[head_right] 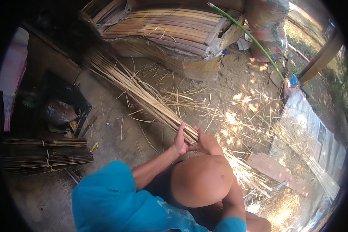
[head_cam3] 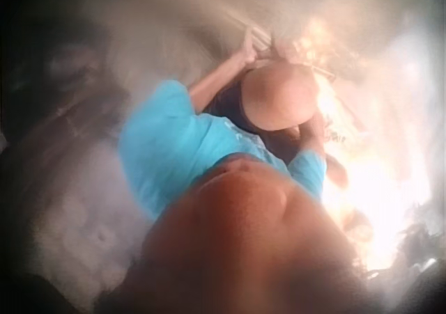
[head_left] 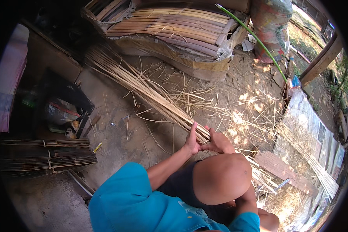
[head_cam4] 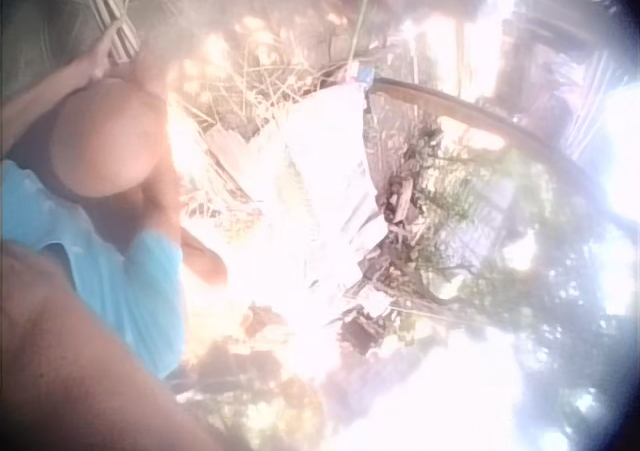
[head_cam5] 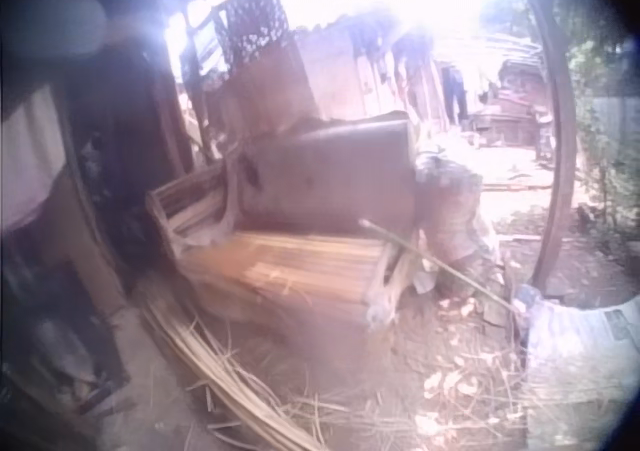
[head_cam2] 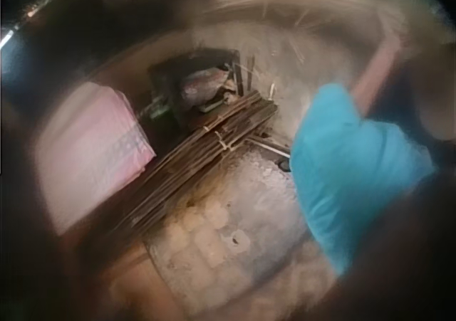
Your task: The person sits on the ground and uses a knife to split long bamboo stalks into thin strips. They repeatedly scrape the strips against a wooden board to smooth them, then gather the finished strips into a bundle and tie them together.
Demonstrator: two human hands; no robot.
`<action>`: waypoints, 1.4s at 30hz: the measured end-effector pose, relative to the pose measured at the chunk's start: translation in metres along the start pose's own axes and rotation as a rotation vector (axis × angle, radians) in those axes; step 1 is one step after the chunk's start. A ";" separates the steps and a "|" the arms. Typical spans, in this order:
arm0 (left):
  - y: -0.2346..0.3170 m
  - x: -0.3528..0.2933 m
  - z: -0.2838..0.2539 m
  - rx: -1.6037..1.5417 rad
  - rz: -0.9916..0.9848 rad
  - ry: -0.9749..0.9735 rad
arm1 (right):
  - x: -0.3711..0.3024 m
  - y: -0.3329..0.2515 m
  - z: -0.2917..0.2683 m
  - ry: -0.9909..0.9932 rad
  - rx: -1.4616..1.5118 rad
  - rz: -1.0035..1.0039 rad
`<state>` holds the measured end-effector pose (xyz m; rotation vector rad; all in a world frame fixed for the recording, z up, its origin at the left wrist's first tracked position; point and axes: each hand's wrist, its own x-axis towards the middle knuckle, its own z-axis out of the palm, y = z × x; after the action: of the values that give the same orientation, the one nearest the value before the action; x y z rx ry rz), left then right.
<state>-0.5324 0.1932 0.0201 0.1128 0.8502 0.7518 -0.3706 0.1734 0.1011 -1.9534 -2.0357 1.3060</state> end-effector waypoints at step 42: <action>0.054 -0.045 0.219 -0.602 0.331 -0.442 | -0.544 0.189 -0.026 2.028 -0.229 1.134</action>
<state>-0.4247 0.2474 0.2166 -0.1198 0.1616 1.2117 -0.0890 -0.2943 0.2854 -2.3432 -0.0038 -1.0394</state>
